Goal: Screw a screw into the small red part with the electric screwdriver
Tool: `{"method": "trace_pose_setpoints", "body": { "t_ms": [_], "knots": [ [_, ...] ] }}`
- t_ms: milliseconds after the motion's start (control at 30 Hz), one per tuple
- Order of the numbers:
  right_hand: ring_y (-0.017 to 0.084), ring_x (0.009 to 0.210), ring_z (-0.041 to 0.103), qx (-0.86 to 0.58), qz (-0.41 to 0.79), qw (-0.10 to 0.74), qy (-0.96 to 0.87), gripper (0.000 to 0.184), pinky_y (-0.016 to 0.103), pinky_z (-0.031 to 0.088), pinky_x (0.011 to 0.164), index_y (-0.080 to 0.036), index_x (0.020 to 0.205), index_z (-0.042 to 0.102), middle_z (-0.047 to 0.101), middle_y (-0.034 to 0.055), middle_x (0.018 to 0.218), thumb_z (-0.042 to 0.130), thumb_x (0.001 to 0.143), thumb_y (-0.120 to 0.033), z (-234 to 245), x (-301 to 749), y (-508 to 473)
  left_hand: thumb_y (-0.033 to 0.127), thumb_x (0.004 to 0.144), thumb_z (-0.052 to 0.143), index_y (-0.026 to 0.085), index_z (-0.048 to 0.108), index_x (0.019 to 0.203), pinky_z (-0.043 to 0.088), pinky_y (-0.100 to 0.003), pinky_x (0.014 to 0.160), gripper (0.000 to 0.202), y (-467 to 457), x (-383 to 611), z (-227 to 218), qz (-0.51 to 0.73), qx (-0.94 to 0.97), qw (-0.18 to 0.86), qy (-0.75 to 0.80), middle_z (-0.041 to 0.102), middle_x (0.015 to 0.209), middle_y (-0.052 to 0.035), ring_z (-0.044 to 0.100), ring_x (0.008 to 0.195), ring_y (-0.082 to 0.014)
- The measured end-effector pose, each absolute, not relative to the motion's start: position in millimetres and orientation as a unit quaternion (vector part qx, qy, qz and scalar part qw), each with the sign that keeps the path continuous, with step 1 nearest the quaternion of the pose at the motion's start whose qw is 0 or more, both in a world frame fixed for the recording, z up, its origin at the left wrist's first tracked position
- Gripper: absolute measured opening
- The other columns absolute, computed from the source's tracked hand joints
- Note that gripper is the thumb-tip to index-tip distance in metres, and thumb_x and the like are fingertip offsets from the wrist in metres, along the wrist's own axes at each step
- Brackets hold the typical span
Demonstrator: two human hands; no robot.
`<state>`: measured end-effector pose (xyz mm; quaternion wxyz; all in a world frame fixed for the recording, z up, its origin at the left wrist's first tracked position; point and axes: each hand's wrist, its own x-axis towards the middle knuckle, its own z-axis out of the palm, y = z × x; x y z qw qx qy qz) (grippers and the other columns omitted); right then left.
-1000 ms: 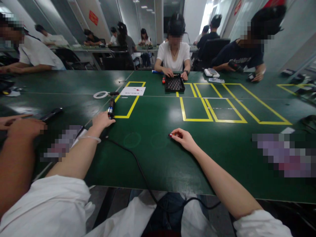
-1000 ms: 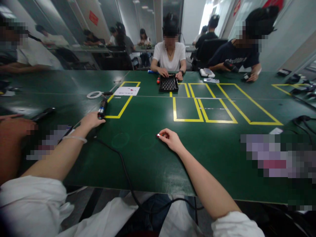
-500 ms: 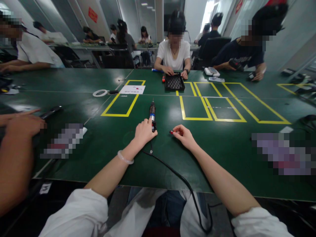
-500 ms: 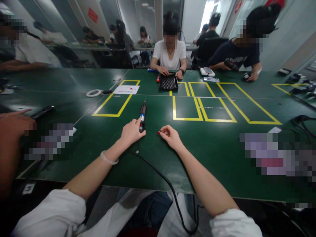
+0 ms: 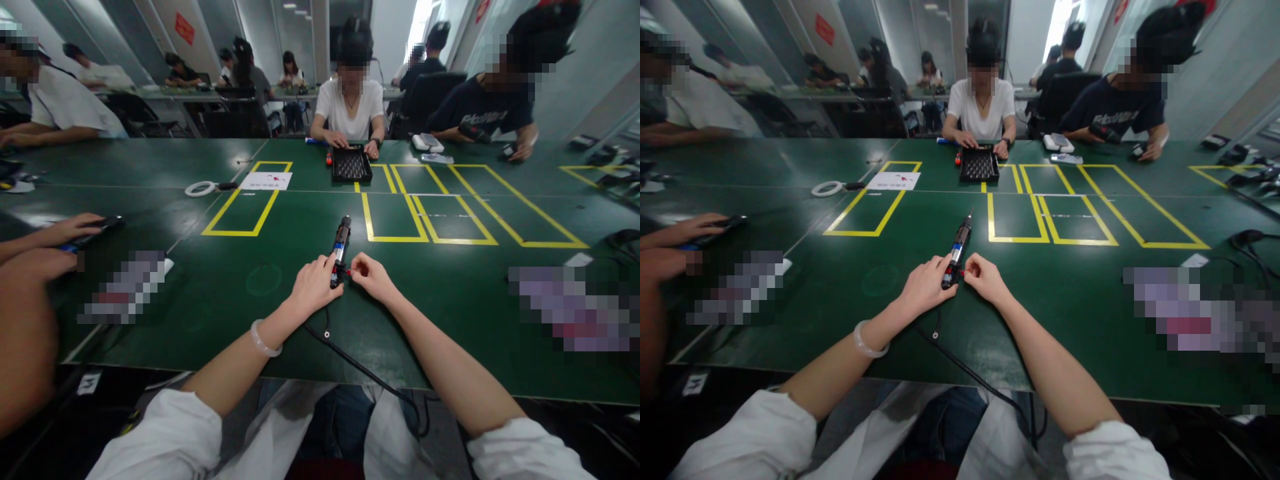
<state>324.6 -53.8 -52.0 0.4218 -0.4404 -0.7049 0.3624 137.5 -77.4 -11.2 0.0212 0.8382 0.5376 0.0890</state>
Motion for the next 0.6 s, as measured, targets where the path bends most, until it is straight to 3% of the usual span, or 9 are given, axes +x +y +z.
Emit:
{"method": "trace_pose_setpoints", "body": {
  "t_ms": [600],
  "knots": [
    [0.011,0.064,0.049,-0.408,0.292,0.392,-0.771,0.006,0.024,0.040,0.063,-0.019,0.082,0.055,0.053,-0.0020,0.076,0.061,0.081,-0.016,-50.9,326.2,-55.0,0.046,0.088,0.056,0.017,0.039,0.144,0.047,-0.036,0.085,0.065,-78.4,136.7,-11.2,0.069,0.838,-0.014,0.542,0.057,0.118,-0.0128,0.061,0.104,-0.0272]
  ]
}}
